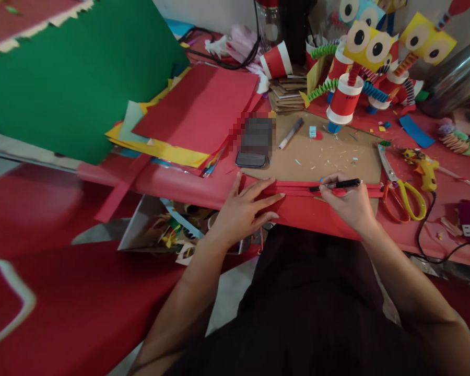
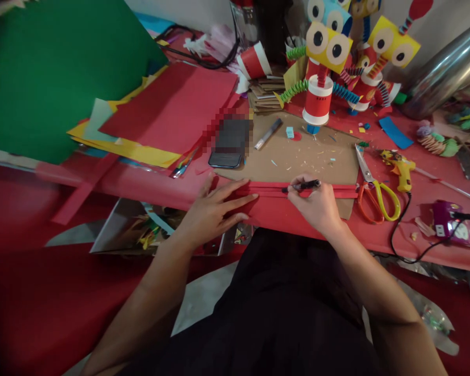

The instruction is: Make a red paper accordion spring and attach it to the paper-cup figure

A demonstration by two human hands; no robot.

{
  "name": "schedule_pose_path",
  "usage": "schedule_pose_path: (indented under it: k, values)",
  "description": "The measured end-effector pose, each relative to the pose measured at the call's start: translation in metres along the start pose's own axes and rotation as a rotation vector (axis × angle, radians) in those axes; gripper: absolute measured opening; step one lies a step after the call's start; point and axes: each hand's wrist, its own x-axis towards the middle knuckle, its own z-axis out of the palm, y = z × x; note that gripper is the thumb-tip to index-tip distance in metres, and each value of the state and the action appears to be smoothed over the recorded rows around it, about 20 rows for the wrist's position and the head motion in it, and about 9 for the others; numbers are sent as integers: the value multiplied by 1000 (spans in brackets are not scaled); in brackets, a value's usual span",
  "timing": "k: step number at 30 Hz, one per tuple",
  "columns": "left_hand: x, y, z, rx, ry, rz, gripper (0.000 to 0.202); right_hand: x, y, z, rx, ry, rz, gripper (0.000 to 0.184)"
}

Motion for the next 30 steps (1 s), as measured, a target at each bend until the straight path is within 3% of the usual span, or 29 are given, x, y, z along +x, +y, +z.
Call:
schedule_pose_path:
  k: [14, 24, 30]
  values:
    - [0, -4, 1, -27, 39, 38, 47, -10, 25, -50, -81, 113, 29, 9]
    - [1, -4, 1, -71, 74, 49, 41, -40, 30, -84, -103, 492, -102, 9]
    - [21, 20, -4, -102, 281, 26, 25, -44, 35, -77, -261, 302, -234, 15]
